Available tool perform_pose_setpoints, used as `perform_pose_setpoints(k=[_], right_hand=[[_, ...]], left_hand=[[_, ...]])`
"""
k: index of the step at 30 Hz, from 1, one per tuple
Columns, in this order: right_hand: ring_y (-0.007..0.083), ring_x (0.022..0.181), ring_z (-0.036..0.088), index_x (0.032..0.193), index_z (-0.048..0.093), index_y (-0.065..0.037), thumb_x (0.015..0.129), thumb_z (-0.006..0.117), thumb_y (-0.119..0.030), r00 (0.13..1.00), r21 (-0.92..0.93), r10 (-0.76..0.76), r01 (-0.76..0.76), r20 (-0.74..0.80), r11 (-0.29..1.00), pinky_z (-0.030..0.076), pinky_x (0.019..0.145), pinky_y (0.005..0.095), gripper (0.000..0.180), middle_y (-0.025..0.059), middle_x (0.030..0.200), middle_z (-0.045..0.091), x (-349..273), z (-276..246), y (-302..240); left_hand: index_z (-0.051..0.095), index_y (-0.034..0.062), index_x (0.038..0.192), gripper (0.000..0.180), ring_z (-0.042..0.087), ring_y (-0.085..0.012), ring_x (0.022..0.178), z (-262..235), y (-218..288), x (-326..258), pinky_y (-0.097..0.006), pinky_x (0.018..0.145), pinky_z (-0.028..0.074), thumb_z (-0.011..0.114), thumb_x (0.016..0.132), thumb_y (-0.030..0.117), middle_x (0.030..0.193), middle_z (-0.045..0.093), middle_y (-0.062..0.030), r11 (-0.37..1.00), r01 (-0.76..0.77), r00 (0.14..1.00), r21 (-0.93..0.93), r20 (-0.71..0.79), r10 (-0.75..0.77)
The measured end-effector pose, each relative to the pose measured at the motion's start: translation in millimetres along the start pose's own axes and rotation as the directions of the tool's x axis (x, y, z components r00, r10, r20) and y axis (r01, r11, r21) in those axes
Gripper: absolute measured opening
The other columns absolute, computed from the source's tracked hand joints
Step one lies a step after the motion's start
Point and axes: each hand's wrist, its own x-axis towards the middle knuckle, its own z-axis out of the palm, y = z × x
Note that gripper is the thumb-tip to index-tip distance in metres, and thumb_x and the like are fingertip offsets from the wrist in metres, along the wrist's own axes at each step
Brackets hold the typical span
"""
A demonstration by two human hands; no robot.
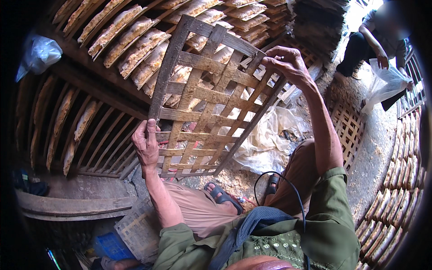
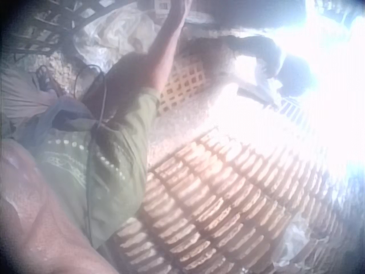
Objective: The person assembles a wooden lattice tray by hand, inserting and adjusting slats into a frame. They then place the assembled tray onto a rack and handle a plastic bag containing granular material.
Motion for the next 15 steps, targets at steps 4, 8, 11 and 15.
perform_pose_setpoints(k=[4,8,11,15], right_hand=[[0.0081,0.086,0.072,0.112,0.081,-0.003,0.101,0.086,-0.027,0.999,0.106,0.004,-0.008,0.038,0.994,0.059,0.078,0.0272,0.027,0.0006,0.093,0.078,0.3,-1.6,4.5],[0.007,0.085,0.07,0.112,0.081,-0.002,0.103,0.084,-0.028,0.997,0.174,0.005,-0.018,0.073,0.985,0.058,0.08,0.0265,0.027,-0.0001,0.093,0.079,-1.3,-0.4,1.9],[0.0072,0.088,0.069,0.115,0.081,-0.003,0.104,0.082,-0.029,0.997,0.168,0.051,-0.059,0.053,0.984,0.057,0.082,0.0252,0.029,0.0005,0.098,0.079,-4.0,0.6,-3.2],[0.0063,0.095,0.067,0.128,0.076,-0.004,0.101,0.083,-0.028,0.997,0.265,-0.003,0.022,-0.072,0.964,0.056,0.086,0.0246,0.037,0.0022,0.109,0.078,1.9,1.5,-8.5]], left_hand=[[0.068,0.0055,0.086,0.056,0.043,-0.0027,0.049,-2.1,-5.3,-0.5,-0.025,0.045,0.03,0.06,0.115,0.053,0.064,0.054,0.0049,0.996,0.079,0.997,-0.051,0.023,-0.078],[0.067,0.0007,0.084,0.059,0.052,-0.01,0.067,-7.0,2.5,-0.8,-0.033,0.062,0.042,0.061,0.115,0.051,0.071,0.061,-0.0022,0.986,0.165,0.985,-0.023,0.058,-0.163],[0.067,0.0024,0.085,0.058,0.049,-0.0073,0.061,-8.4,1.2,-0.5,-0.03,0.056,0.038,0.061,0.114,0.052,0.07,0.059,0.0001,0.991,0.132,0.99,-0.024,0.046,-0.131],[0.068,0.0056,0.087,0.057,0.043,-0.0019,0.049,-2.4,-4.2,1.1,-0.025,0.044,0.03,0.061,0.114,0.055,0.065,0.054,0.0047,0.998,0.058,0.998,-0.029,0.036,-0.057]])
